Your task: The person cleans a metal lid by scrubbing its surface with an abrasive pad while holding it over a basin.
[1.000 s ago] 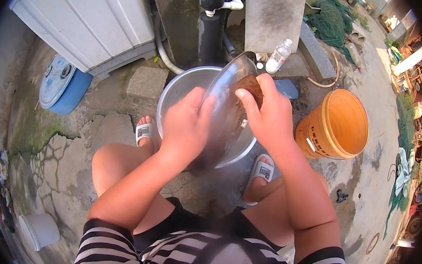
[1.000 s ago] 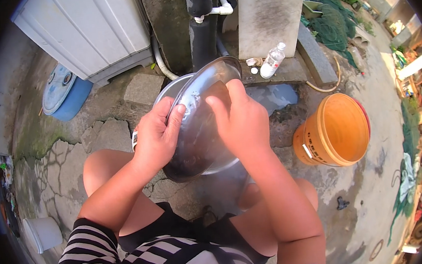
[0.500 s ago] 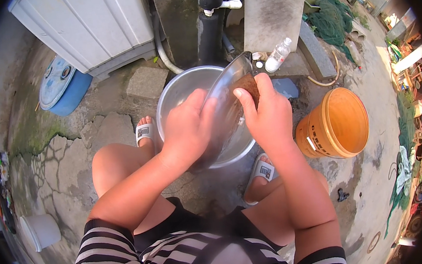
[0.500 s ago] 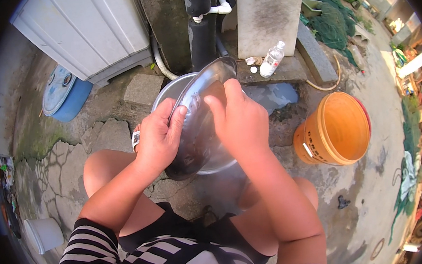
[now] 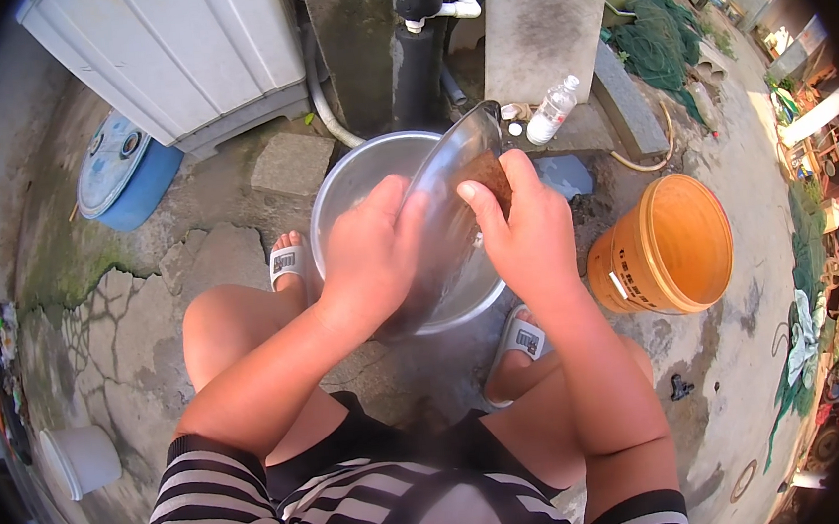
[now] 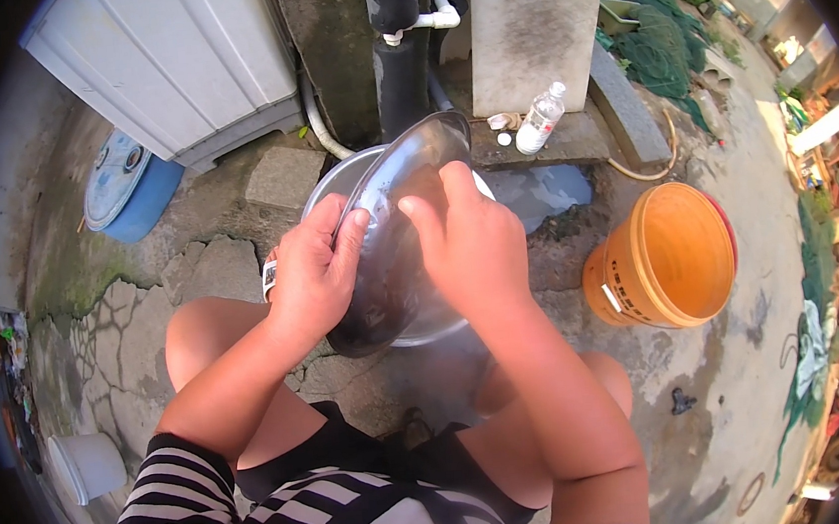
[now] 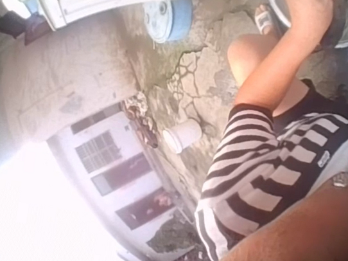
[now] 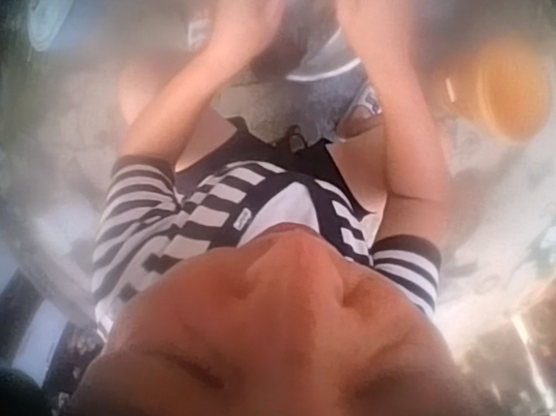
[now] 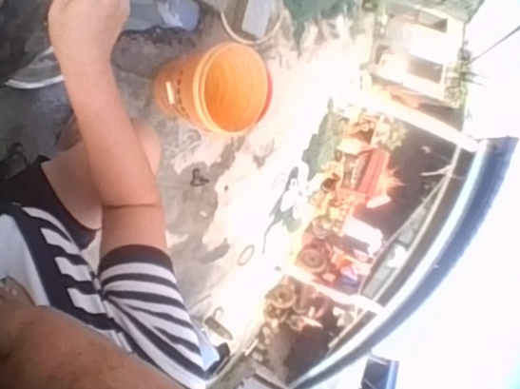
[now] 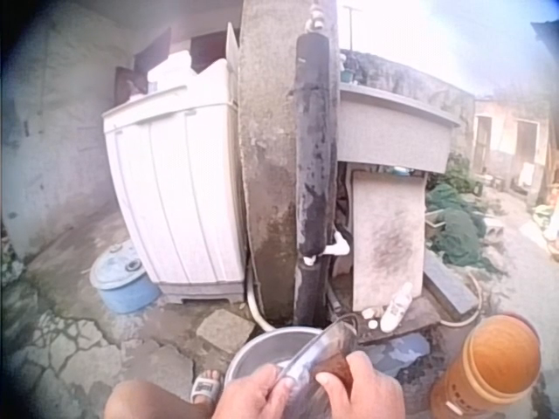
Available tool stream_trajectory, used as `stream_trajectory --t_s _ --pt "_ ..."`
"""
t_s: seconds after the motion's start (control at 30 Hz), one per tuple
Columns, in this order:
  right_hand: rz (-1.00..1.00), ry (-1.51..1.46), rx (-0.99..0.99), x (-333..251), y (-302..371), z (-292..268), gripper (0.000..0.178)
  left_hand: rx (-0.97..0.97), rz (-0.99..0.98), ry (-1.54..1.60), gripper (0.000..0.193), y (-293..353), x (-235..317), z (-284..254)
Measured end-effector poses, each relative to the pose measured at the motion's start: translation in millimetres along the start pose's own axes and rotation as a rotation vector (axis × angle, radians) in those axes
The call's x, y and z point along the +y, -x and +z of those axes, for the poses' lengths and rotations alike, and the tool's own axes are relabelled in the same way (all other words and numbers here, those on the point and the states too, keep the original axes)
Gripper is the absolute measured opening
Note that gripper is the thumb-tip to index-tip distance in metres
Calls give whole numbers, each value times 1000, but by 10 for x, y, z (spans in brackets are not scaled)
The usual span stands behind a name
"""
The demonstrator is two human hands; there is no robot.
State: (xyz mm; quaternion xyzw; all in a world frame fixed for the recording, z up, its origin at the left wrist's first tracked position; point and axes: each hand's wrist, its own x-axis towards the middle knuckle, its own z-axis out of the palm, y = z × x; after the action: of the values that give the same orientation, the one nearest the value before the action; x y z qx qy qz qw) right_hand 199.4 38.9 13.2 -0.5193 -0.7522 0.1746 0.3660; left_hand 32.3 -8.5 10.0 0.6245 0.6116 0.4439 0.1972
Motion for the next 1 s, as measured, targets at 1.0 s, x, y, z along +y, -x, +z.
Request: stream_trajectory --t_s 1.0 --pt "113 -172 -57 225 9 -78 35 -146 -566 1267 35 -134 -219 -137"
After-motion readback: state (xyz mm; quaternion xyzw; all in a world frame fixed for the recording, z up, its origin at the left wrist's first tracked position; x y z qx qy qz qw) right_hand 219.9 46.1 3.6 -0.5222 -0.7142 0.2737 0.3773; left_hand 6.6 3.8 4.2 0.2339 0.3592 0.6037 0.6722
